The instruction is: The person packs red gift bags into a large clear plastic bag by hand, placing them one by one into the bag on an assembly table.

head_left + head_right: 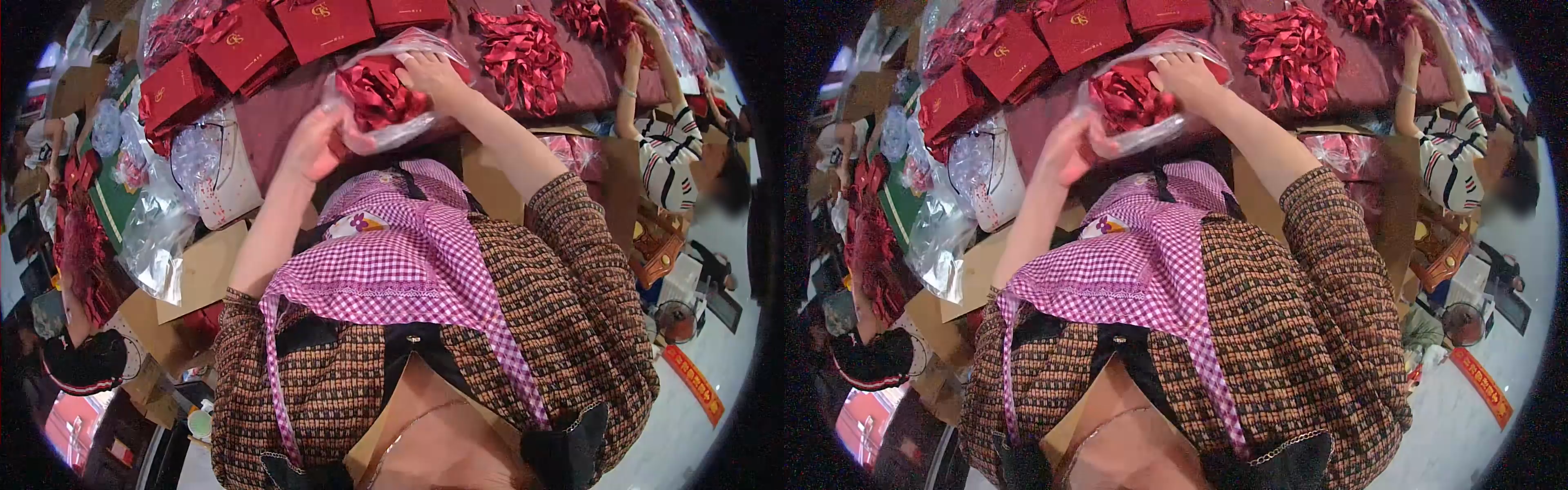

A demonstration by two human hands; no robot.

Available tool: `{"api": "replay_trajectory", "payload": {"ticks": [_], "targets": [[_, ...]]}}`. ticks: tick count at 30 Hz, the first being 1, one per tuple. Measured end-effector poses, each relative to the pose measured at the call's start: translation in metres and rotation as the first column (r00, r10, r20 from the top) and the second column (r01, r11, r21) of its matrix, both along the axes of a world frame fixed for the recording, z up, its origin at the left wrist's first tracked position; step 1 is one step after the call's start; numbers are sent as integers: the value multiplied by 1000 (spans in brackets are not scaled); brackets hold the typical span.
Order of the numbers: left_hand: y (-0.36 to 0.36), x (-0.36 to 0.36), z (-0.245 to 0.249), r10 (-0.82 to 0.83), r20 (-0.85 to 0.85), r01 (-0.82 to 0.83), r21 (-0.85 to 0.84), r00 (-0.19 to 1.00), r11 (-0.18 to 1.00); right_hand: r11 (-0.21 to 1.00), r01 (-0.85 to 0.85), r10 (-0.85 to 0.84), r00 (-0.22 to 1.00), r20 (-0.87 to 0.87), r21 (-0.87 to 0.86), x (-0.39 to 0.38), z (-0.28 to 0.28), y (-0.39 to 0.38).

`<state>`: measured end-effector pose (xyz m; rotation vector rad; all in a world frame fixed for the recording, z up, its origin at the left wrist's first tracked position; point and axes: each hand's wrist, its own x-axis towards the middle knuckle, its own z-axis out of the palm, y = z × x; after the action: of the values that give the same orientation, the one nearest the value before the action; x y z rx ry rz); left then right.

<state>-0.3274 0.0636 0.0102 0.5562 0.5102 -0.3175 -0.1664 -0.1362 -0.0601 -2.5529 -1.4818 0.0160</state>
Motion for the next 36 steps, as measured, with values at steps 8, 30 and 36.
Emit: {"api": "replay_trajectory", "payload": {"ticks": [8,30,36], "targets": [[43,27,24,41,94,-75,380,995,922,997,72,-74,995,60,30,-4,0,10],[-36,51,-10,-614,-58,-309,824,787,-474,985,168,-170,983,73,38,-40,17,25],[-30,36,6,-616,-250,-150,840,747,-522,983,-7,66,945,-320,183,-4,42,-1]]}}
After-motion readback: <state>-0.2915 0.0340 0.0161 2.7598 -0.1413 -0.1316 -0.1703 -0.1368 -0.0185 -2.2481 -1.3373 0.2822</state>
